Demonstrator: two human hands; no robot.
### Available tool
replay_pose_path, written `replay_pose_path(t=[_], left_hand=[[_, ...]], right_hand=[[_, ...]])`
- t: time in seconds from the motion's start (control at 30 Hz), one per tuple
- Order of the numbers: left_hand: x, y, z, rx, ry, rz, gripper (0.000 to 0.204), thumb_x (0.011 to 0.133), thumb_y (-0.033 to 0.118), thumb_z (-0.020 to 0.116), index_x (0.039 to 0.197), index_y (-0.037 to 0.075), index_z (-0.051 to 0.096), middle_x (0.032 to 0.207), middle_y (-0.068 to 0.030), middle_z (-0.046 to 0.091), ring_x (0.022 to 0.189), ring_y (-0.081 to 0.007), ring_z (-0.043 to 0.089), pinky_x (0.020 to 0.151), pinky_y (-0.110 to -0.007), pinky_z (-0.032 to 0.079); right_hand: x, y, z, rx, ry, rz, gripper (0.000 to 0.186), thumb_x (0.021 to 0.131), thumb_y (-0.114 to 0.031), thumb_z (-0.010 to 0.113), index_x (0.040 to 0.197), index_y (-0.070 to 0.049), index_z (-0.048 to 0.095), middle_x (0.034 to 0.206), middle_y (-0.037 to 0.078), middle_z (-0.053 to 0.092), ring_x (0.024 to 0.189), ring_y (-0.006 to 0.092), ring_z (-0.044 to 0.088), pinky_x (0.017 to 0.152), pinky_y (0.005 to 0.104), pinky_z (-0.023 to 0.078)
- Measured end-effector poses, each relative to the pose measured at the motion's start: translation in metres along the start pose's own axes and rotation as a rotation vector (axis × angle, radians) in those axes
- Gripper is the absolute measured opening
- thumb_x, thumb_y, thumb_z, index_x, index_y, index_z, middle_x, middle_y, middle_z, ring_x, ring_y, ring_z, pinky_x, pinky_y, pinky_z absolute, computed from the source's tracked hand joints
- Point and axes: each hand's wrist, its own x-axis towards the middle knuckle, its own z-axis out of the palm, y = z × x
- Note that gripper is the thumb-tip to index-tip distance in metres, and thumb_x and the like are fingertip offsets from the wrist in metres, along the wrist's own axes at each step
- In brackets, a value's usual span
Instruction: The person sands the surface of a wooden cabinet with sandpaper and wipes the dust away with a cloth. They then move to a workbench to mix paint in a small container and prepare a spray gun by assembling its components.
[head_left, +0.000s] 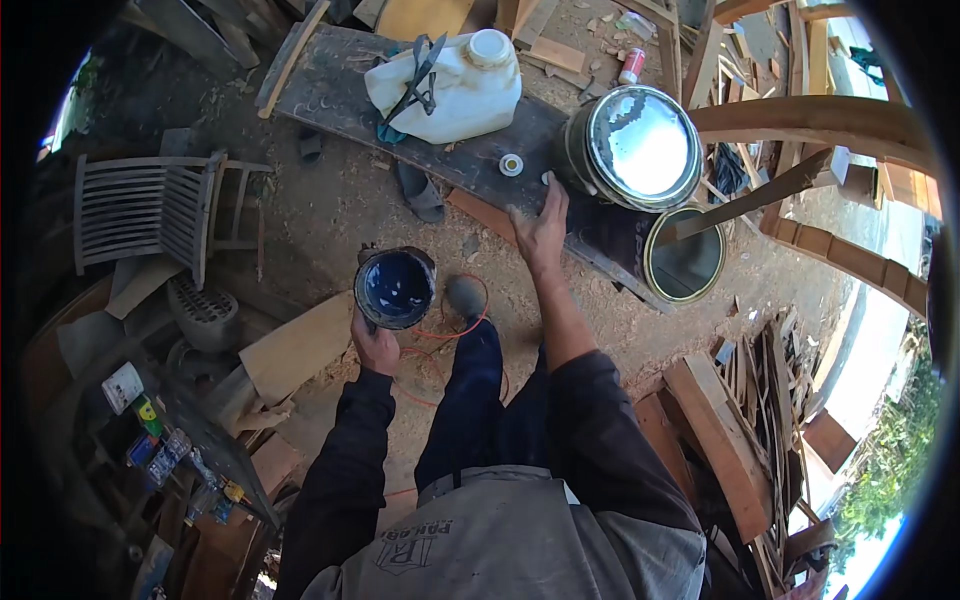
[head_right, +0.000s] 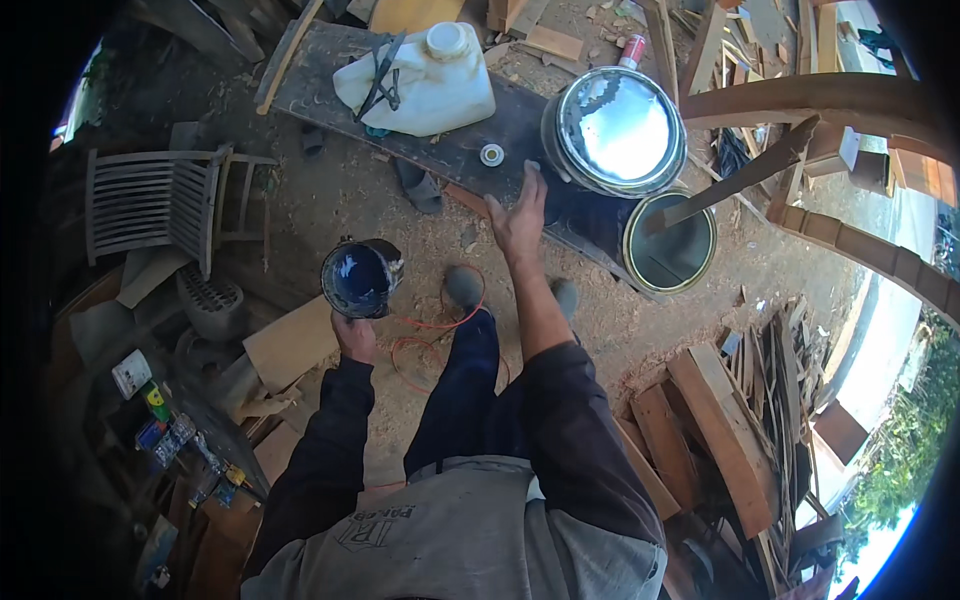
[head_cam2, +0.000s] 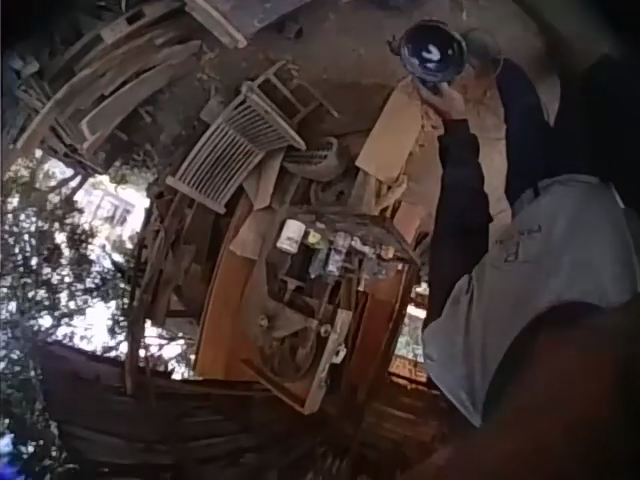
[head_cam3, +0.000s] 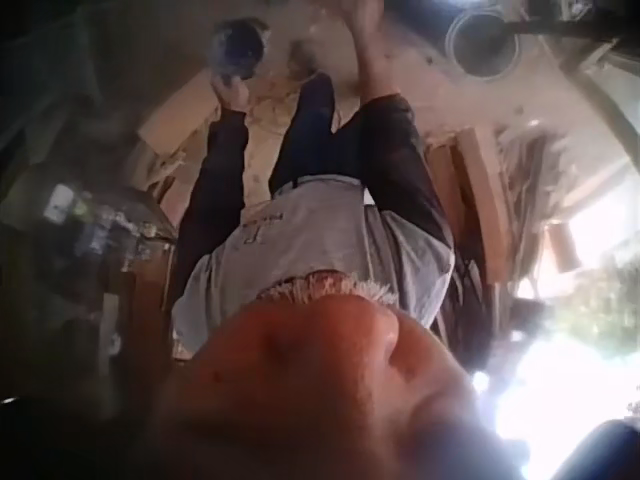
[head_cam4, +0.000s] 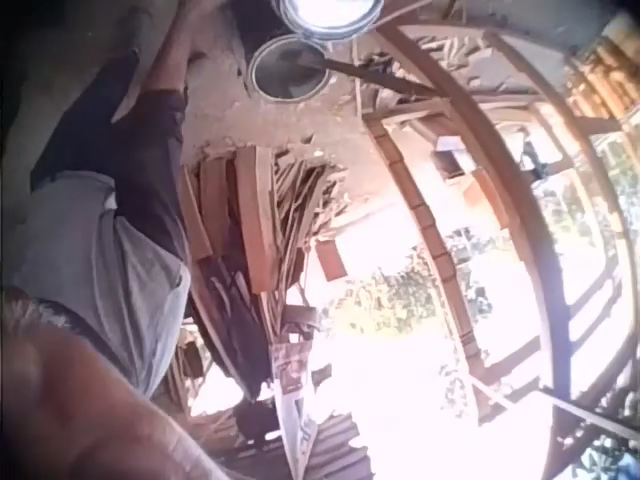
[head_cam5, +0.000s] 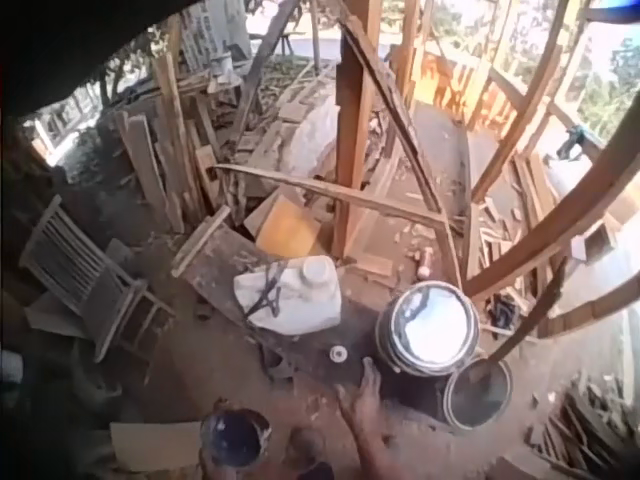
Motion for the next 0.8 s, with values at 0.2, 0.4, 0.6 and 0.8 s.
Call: replay_pose_path(t=[0.2, 0.4, 0.6, 0.8], left_hand=[[0.005, -0.001, 0.000, 0.019, 0.068, 0.001, 0.029, 0.097, 0.020, 0.057, 0.116, -0.003, 0.057, 0.102, -0.0151, 0.065, 0.094, -0.0244, 0.063, 0.083, -0.035, 0.047], [0.020, 0.014, -0.001, 0.009, 0.104, 0.060, 0.036, 0.095, 0.029, 0.061, 0.113, -0.002, 0.057, 0.095, -0.0149, 0.064, 0.086, -0.0238, 0.063, 0.078, -0.036, 0.048], [0.027, 0.007, -0.001, -0.009, 0.109, 0.100, 0.035, 0.095, 0.028, 0.062, 0.113, -0.002, 0.057, 0.086, -0.0136, 0.064, 0.077, -0.0235, 0.062, 0.069, -0.037, 0.047], [0.034, 0.029, 0.008, -0.053, 0.034, -0.023, 0.031, 0.094, 0.027, 0.065, 0.101, -0.001, 0.056, 0.074, -0.0105, 0.057, 0.066, -0.0214, 0.055, 0.063, -0.037, 0.045]], right_hand=[[0.046, 0.040, 0.074, -0.069, -0.138, -0.006, 0.079, 0.073, -0.013, 0.083, 0.142, -0.007, 0.045, 0.139, 0.018, 0.051, 0.131, 0.0352, 0.049, 0.109, 0.0413, 0.041], [0.044, 0.043, 0.080, 0.011, -0.141, 0.143, 0.064, 0.074, -0.008, 0.081, 0.133, -0.009, 0.056, 0.126, 0.013, 0.062, 0.120, 0.0344, 0.058, 0.104, 0.0424, 0.046], [0.025, -0.063, -0.007, -0.007, -0.272, -0.204, 0.056, 0.079, -0.005, 0.075, 0.131, -0.006, 0.054, 0.123, 0.018, 0.063, 0.113, 0.0365, 0.062, 0.093, 0.0421, 0.053], [0.025, -0.142, -0.087, 0.084, -0.314, -0.250, 0.052, 0.076, -0.001, 0.077, 0.122, -0.005, 0.055, 0.118, 0.018, 0.065, 0.110, 0.0382, 0.063, 0.091, 0.0434, 0.054]])
